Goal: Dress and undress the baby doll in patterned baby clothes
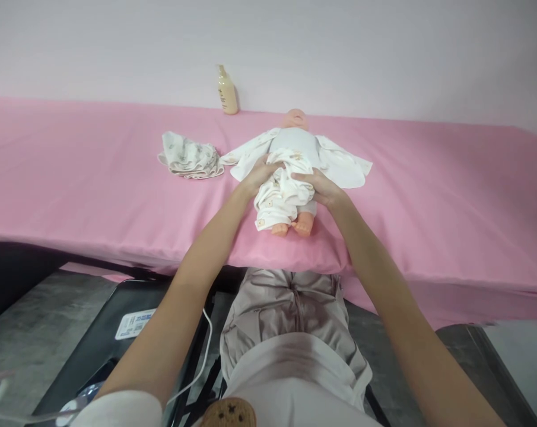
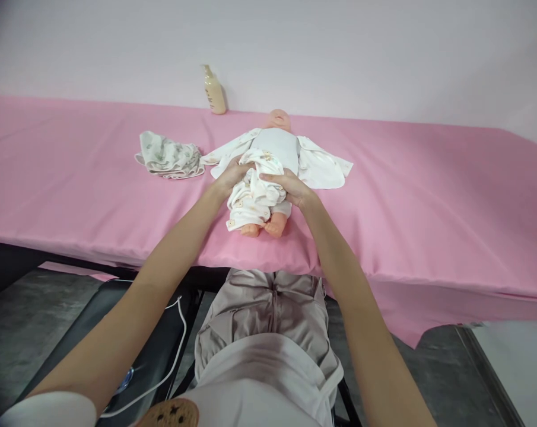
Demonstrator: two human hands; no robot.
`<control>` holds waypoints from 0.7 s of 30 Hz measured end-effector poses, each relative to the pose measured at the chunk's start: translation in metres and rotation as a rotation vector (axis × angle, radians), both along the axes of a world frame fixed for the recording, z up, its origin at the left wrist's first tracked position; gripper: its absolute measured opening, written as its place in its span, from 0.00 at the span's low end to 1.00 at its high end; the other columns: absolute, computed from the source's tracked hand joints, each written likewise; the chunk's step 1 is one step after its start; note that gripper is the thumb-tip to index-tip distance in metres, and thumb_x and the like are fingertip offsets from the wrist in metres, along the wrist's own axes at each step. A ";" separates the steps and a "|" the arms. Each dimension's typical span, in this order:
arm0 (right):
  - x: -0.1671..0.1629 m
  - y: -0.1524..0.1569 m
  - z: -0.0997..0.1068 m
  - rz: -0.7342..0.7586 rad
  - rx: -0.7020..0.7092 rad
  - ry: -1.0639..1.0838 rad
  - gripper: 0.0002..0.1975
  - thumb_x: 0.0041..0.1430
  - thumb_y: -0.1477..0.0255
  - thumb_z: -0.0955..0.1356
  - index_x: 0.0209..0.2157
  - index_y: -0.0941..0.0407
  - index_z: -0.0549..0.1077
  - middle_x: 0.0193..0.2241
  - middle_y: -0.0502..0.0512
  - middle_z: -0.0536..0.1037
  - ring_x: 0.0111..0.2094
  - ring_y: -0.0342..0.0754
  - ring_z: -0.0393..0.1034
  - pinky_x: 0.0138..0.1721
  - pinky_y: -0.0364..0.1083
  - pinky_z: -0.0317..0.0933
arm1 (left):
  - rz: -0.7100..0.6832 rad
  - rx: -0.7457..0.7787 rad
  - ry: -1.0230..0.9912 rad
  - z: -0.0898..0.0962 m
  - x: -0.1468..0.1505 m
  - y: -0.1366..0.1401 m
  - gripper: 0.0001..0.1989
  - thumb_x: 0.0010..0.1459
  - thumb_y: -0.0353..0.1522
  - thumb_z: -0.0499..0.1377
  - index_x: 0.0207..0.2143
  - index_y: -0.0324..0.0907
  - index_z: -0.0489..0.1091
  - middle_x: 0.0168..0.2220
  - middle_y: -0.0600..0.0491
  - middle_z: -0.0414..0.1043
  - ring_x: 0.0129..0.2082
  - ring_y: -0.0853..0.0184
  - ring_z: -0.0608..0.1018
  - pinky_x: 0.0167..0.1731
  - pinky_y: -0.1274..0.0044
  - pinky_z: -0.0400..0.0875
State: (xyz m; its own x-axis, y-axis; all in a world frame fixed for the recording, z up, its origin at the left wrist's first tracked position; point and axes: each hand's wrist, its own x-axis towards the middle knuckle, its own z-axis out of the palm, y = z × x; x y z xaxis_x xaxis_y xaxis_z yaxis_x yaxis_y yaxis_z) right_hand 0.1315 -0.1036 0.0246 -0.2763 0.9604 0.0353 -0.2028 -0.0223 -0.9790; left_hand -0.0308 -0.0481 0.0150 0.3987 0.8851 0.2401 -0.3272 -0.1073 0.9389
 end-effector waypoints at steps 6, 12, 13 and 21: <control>-0.001 0.008 -0.007 -0.005 -0.012 0.111 0.15 0.50 0.70 0.73 0.41 0.59 0.72 0.42 0.56 0.79 0.46 0.51 0.73 0.51 0.50 0.67 | -0.035 0.002 0.108 -0.002 -0.003 0.004 0.20 0.47 0.35 0.67 0.42 0.38 0.72 0.44 0.47 0.77 0.48 0.59 0.77 0.51 0.71 0.70; -0.006 0.025 -0.021 -0.103 -0.045 0.258 0.06 0.55 0.71 0.68 0.36 0.57 0.72 0.42 0.54 0.79 0.48 0.47 0.71 0.55 0.46 0.64 | -0.051 0.023 0.270 -0.007 -0.006 0.015 0.18 0.49 0.35 0.65 0.43 0.38 0.73 0.45 0.48 0.77 0.50 0.57 0.76 0.53 0.69 0.69; -0.006 0.026 -0.021 -0.113 -0.049 0.275 0.05 0.55 0.72 0.67 0.35 0.57 0.72 0.42 0.54 0.79 0.49 0.46 0.71 0.55 0.46 0.64 | -0.077 0.006 0.248 -0.007 -0.006 0.015 0.19 0.48 0.35 0.65 0.43 0.38 0.73 0.44 0.47 0.77 0.50 0.57 0.76 0.53 0.69 0.69; -0.004 0.006 -0.004 0.030 -0.015 0.100 0.16 0.55 0.59 0.69 0.39 0.56 0.73 0.41 0.56 0.79 0.50 0.54 0.70 0.53 0.53 0.66 | -0.268 -0.155 -0.016 -0.004 -0.010 0.000 0.34 0.39 0.23 0.68 0.52 0.37 0.67 0.43 0.45 0.78 0.46 0.54 0.79 0.55 0.63 0.69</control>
State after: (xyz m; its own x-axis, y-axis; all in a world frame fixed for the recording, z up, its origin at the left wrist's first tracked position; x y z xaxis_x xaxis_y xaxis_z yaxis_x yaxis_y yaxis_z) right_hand 0.1279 -0.0974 0.0207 -0.3011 0.9523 0.0496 -0.2987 -0.0448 -0.9533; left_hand -0.0413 -0.0481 0.0112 0.6203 0.7753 0.1191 -0.3395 0.1285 0.9318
